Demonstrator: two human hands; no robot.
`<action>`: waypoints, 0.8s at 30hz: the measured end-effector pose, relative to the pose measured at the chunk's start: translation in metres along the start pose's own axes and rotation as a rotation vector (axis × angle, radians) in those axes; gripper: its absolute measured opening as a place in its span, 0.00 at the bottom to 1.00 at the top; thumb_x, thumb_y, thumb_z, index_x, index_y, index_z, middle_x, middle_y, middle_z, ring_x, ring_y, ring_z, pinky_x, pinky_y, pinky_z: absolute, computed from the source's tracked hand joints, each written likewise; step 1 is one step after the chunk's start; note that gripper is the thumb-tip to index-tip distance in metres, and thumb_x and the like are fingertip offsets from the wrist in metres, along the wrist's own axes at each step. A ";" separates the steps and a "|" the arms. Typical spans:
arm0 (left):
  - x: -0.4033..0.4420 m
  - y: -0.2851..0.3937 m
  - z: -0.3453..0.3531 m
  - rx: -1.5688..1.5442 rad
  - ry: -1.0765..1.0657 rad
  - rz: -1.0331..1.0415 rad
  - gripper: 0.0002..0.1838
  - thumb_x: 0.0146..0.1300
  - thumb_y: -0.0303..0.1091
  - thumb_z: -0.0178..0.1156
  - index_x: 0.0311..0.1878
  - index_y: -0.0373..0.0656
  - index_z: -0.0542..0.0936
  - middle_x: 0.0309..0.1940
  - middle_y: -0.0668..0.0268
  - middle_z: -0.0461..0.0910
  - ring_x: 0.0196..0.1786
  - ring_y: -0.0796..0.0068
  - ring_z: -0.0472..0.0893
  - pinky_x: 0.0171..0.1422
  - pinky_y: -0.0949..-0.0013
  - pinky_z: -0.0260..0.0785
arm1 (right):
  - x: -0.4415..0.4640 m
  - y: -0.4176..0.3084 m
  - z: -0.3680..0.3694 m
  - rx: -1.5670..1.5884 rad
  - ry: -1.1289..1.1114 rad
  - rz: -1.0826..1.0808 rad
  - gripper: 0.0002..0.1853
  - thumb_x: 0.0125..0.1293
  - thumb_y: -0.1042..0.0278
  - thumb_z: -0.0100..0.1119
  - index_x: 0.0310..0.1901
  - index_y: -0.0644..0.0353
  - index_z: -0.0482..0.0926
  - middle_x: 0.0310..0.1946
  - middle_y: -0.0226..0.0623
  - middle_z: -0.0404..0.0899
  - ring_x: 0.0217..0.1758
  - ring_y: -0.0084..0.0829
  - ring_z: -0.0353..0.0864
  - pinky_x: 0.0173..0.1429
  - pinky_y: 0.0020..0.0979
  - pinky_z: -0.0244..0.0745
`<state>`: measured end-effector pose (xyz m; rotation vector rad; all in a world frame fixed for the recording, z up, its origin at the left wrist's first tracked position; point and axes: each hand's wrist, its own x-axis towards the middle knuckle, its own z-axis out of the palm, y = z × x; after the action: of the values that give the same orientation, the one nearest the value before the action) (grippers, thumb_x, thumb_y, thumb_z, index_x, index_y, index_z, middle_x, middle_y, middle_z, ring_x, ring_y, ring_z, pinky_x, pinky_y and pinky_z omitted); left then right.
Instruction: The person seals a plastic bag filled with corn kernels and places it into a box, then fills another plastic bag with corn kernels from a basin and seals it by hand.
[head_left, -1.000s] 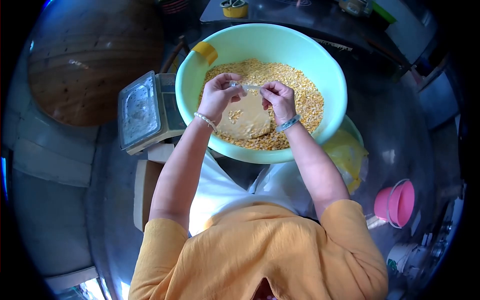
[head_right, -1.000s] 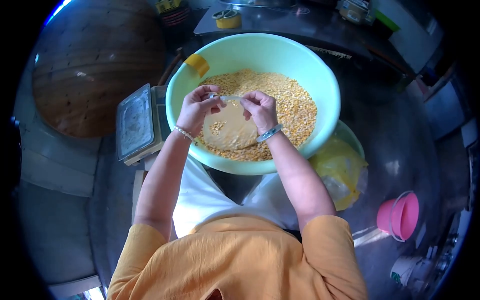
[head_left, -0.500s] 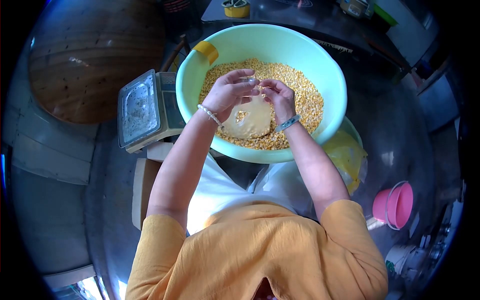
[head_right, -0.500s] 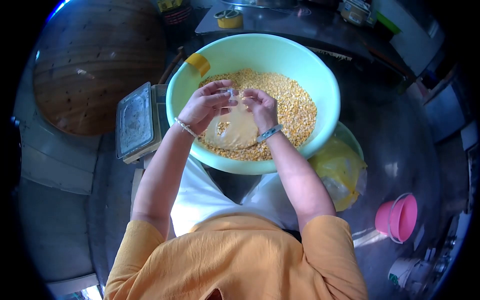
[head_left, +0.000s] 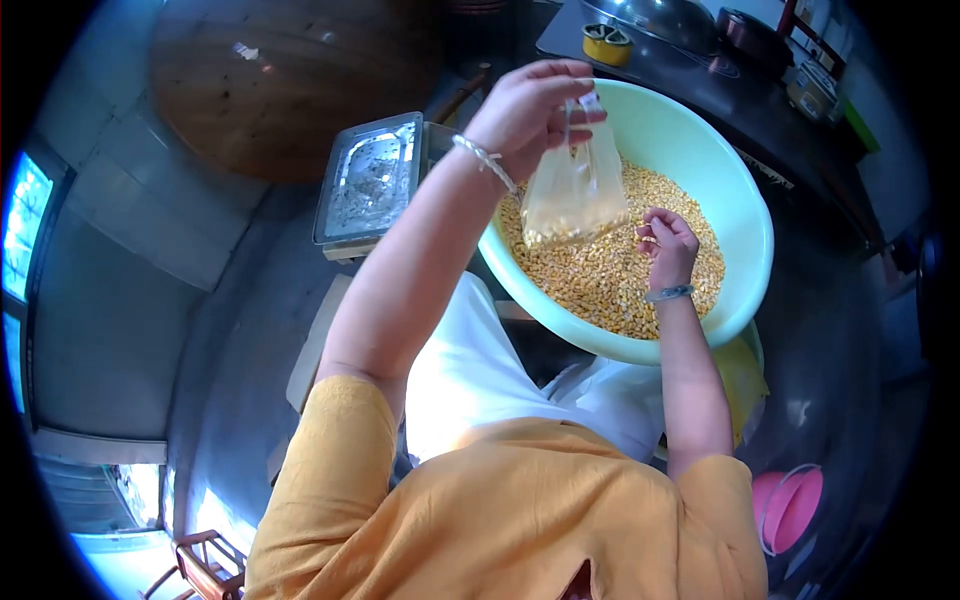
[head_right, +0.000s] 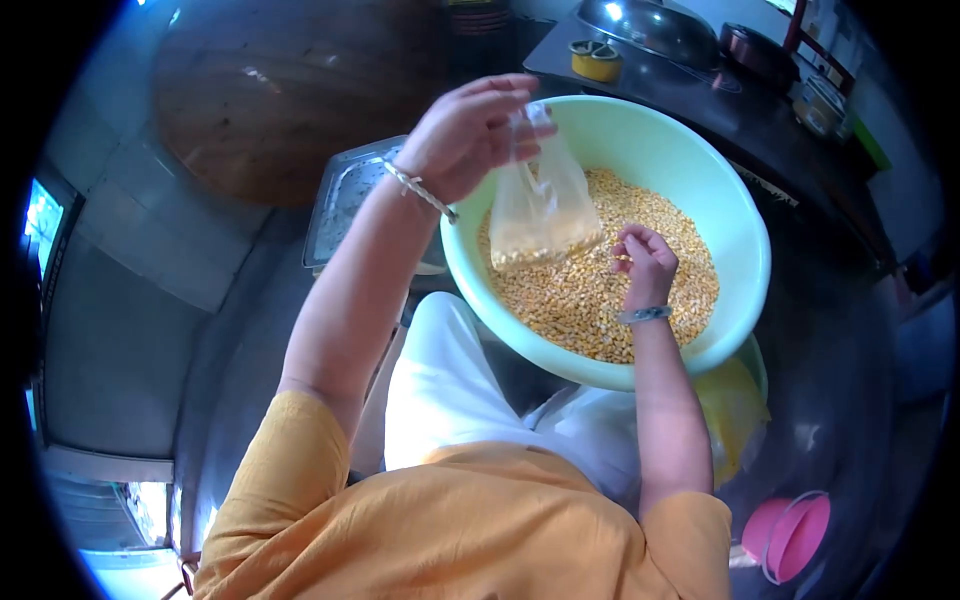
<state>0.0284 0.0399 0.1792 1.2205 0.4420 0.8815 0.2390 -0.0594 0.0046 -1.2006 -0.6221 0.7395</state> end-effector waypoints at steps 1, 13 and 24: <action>0.005 0.009 -0.012 -0.022 0.004 0.053 0.21 0.63 0.32 0.55 0.58 0.37 0.67 0.47 0.53 0.74 0.49 0.60 0.79 0.51 0.63 0.73 | -0.002 -0.001 0.001 -0.012 0.001 0.001 0.06 0.61 0.74 0.52 0.39 0.60 0.77 0.32 0.31 0.78 0.29 0.21 0.77 0.27 0.21 0.73; 0.041 0.078 -0.193 -0.013 0.379 0.186 0.25 0.60 0.30 0.58 0.61 0.40 0.66 0.43 0.52 0.74 0.48 0.61 0.77 0.51 0.59 0.71 | -0.007 -0.002 0.005 -0.064 -0.075 0.019 0.06 0.61 0.76 0.51 0.37 0.61 0.77 0.30 0.30 0.78 0.27 0.18 0.76 0.25 0.18 0.70; 0.040 0.030 -0.310 -0.008 0.821 0.134 0.21 0.62 0.27 0.55 0.59 0.43 0.68 0.45 0.64 0.73 0.44 0.70 0.75 0.48 0.57 0.70 | -0.010 -0.001 0.019 -0.253 -0.199 0.046 0.05 0.60 0.79 0.51 0.35 0.64 0.77 0.29 0.32 0.77 0.26 0.18 0.76 0.25 0.18 0.69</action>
<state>-0.1806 0.2655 0.1149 0.8411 1.0126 1.4928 0.2185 -0.0558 0.0099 -1.3871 -0.8753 0.8430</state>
